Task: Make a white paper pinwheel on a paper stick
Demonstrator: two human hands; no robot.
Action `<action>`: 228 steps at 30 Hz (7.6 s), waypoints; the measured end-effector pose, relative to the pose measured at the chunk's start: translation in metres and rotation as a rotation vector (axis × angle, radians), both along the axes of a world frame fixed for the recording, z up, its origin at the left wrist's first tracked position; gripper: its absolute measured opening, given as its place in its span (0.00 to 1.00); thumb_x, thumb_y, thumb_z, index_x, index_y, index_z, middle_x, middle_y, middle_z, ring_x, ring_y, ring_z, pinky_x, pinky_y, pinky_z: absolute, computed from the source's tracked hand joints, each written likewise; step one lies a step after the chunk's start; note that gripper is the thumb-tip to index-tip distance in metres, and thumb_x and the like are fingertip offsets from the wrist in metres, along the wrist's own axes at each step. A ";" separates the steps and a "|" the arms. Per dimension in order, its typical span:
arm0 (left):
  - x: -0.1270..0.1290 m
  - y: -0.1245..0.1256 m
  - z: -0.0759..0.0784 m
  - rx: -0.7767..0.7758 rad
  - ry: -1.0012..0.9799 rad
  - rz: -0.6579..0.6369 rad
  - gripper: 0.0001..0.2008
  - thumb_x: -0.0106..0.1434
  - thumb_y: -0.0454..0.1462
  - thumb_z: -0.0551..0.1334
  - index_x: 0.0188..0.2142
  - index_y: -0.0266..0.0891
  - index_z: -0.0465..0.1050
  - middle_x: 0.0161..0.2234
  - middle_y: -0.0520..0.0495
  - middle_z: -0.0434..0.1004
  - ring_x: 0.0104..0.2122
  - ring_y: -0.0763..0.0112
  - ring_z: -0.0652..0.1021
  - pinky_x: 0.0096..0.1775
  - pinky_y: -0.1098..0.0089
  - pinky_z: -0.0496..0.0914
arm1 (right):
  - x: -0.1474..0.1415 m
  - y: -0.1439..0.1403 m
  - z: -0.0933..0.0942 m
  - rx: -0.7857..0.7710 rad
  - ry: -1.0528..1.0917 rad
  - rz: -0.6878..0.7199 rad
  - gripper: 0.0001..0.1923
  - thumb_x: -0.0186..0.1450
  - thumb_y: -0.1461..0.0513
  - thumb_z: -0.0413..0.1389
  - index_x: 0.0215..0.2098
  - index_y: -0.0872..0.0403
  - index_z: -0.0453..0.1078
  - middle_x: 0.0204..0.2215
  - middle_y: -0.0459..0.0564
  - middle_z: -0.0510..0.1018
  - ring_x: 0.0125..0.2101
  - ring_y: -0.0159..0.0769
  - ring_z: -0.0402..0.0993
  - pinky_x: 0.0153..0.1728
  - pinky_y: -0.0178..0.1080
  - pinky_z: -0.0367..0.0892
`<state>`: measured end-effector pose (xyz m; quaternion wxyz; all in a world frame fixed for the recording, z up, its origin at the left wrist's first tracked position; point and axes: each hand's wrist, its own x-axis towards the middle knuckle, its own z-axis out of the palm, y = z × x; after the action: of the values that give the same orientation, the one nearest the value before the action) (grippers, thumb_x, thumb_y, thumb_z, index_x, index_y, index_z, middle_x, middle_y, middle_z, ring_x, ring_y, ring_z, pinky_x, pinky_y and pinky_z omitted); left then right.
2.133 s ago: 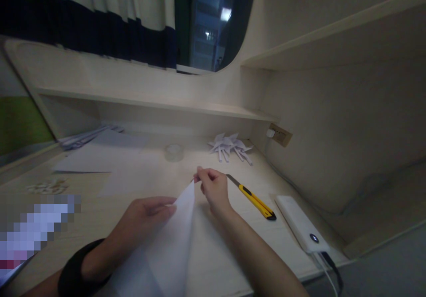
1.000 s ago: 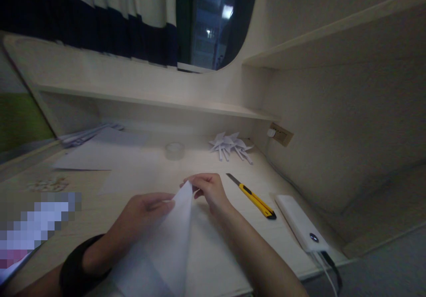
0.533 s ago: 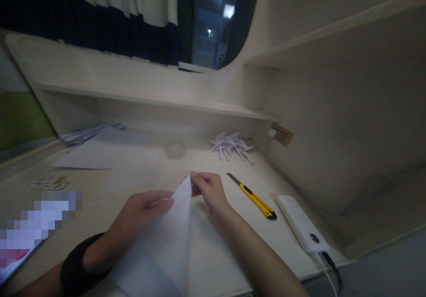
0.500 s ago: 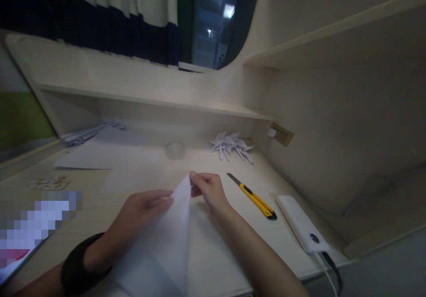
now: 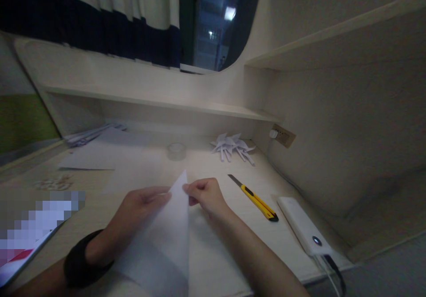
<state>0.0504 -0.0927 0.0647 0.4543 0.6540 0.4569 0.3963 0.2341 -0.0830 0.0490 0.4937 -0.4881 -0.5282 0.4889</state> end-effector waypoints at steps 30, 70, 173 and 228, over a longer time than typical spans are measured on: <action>-0.003 0.008 -0.011 0.214 0.077 0.137 0.16 0.61 0.41 0.59 0.46 0.43 0.76 0.44 0.52 0.77 0.42 0.60 0.79 0.46 0.63 0.72 | -0.003 -0.003 0.002 -0.090 -0.028 0.049 0.20 0.49 0.50 0.64 0.21 0.60 0.76 0.17 0.49 0.75 0.17 0.28 0.65 0.22 0.33 0.61; -0.013 0.024 -0.006 0.169 0.021 0.199 0.21 0.57 0.44 0.60 0.46 0.34 0.76 0.45 0.45 0.77 0.44 0.56 0.78 0.47 0.62 0.71 | -0.011 -0.001 -0.017 -0.039 0.030 0.021 0.21 0.50 0.49 0.64 0.15 0.59 0.71 0.12 0.43 0.67 0.14 0.24 0.57 0.18 0.31 0.54; -0.042 0.060 -0.012 0.014 -0.289 0.132 0.28 0.56 0.47 0.65 0.52 0.34 0.71 0.45 0.39 0.78 0.36 0.61 0.78 0.35 0.67 0.71 | -0.019 -0.006 -0.010 -0.019 -0.279 0.134 0.19 0.53 0.55 0.61 0.11 0.57 0.67 0.09 0.42 0.64 0.14 0.24 0.54 0.17 0.32 0.50; -0.028 0.045 -0.037 0.482 0.714 0.010 0.17 0.63 0.39 0.52 0.45 0.35 0.75 0.44 0.37 0.77 0.45 0.55 0.74 0.48 0.57 0.64 | -0.009 0.008 -0.057 0.480 -1.196 0.357 0.29 0.69 0.53 0.41 0.63 0.59 0.53 0.62 0.58 0.57 0.63 0.44 0.48 0.62 0.50 0.43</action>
<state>0.0228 -0.0472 0.0281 0.0999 0.8354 0.4829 0.2428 0.2255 -0.0747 -0.0077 0.1221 -0.4568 -0.8778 0.0773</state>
